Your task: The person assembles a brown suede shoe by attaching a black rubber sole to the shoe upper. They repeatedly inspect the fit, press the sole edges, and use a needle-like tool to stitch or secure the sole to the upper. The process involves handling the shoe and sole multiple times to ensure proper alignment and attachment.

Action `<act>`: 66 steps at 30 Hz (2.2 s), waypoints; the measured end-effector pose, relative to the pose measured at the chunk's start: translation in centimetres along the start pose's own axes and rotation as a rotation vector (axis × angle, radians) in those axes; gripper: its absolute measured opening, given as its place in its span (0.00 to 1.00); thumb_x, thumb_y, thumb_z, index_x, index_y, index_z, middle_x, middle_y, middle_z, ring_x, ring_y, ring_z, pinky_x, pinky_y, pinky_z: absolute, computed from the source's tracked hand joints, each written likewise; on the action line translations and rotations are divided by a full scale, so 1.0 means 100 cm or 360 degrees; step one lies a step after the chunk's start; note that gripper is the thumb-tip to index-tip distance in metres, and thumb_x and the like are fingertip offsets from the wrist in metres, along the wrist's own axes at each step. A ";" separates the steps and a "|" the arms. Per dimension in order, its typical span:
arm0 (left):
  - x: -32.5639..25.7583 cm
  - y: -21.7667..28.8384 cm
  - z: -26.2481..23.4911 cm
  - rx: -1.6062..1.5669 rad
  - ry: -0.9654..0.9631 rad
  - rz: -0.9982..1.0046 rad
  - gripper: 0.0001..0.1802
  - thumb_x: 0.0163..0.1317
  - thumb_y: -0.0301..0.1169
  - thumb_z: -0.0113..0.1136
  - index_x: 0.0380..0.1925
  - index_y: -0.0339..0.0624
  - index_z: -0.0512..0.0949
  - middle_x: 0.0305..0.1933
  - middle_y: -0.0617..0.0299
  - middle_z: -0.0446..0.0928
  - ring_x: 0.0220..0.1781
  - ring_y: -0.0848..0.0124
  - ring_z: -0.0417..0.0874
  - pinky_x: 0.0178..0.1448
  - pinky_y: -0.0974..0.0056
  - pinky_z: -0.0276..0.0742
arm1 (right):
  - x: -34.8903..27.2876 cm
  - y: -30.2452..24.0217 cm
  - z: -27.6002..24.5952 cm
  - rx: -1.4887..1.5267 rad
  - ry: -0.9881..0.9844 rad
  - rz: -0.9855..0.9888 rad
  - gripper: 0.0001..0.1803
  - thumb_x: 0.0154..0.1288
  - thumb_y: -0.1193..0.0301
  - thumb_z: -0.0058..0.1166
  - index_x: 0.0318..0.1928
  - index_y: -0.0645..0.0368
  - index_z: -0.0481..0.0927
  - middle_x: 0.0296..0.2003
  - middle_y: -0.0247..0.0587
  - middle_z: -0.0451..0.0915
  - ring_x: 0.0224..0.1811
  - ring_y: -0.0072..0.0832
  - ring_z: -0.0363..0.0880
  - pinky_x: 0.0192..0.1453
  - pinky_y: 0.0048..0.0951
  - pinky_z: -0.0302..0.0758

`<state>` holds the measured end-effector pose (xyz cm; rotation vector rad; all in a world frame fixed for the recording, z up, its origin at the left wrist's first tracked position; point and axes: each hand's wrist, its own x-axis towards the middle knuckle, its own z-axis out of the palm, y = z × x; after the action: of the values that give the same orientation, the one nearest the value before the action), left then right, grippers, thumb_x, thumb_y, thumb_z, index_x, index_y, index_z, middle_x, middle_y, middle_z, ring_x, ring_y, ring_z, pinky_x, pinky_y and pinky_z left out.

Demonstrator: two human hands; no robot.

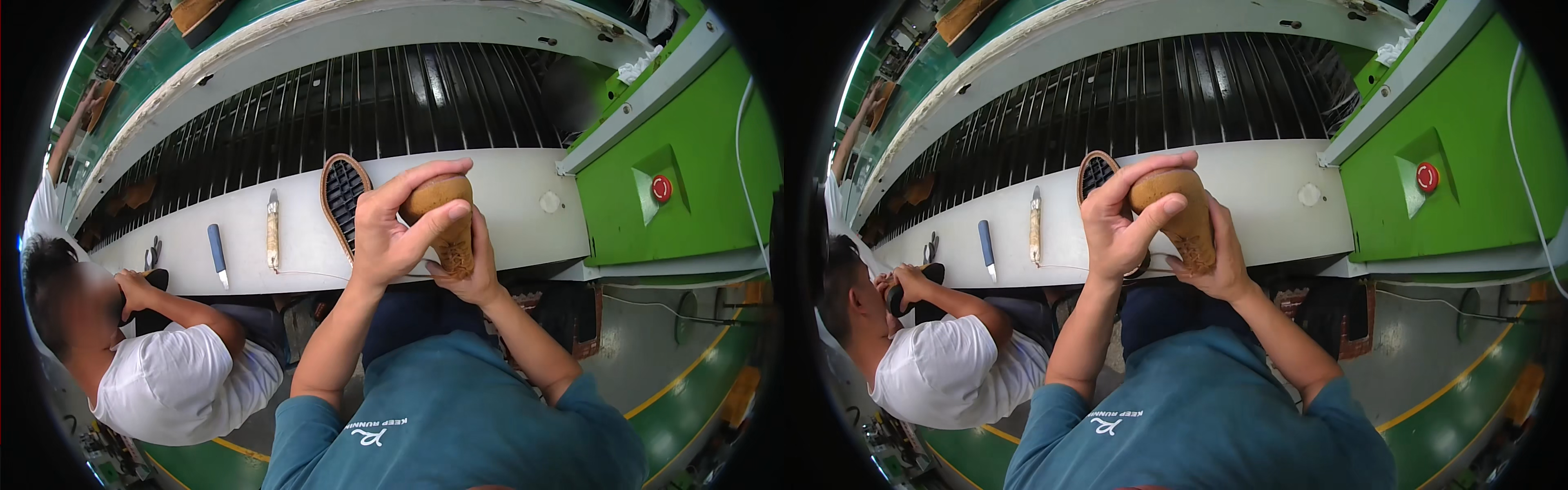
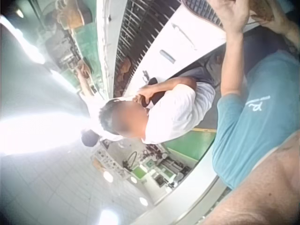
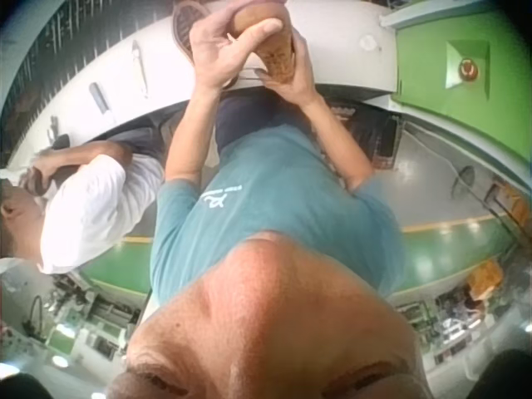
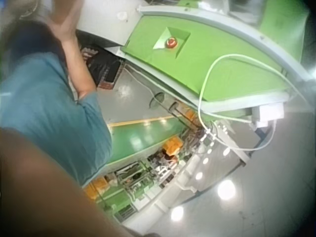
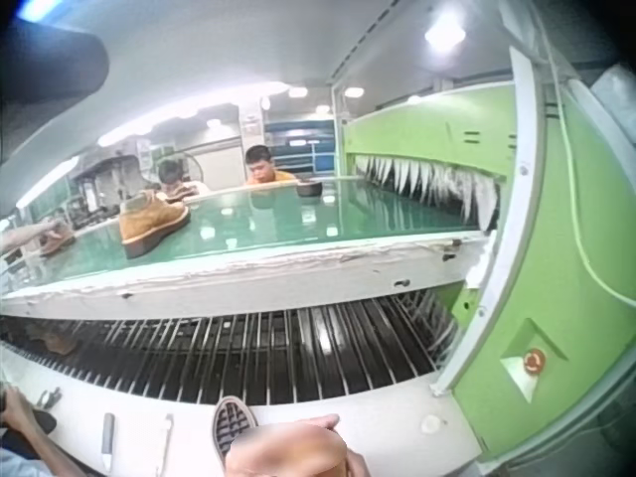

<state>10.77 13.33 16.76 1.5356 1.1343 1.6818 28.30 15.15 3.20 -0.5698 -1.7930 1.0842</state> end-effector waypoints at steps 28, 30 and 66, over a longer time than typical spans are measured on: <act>0.032 0.032 -0.081 0.0754 0.0080 0.0484 0.17 0.66 0.17 0.76 0.54 0.33 0.87 0.52 0.51 0.91 0.56 0.61 0.91 0.66 0.59 0.84 | 0.052 -0.026 -0.078 -0.1078 -0.0159 0.0684 0.37 0.74 0.50 0.67 0.72 0.60 0.75 0.52 0.61 0.88 0.59 0.57 0.86 0.64 0.55 0.81; 0.012 0.030 -0.079 0.1024 -0.0039 0.0598 0.18 0.65 0.19 0.77 0.55 0.32 0.87 0.52 0.47 0.91 0.54 0.53 0.92 0.65 0.55 0.84 | 0.050 -0.013 -0.071 -0.1105 -0.0116 0.0547 0.36 0.75 0.50 0.66 0.72 0.60 0.74 0.50 0.60 0.88 0.57 0.57 0.86 0.63 0.55 0.82; -0.018 0.171 -0.110 0.0996 -0.0697 0.0905 0.24 0.78 0.48 0.72 0.40 0.34 0.83 0.33 0.51 0.86 0.31 0.59 0.87 0.39 0.58 0.80 | 0.081 -0.210 -0.034 0.0501 0.0181 -0.1265 0.18 0.64 0.60 0.81 0.44 0.57 0.88 0.38 0.41 0.87 0.39 0.45 0.87 0.42 0.44 0.83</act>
<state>2.31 1.67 31.25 2.6657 1.0936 1.2281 29.18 12.12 25.77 0.2648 -1.4876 0.7221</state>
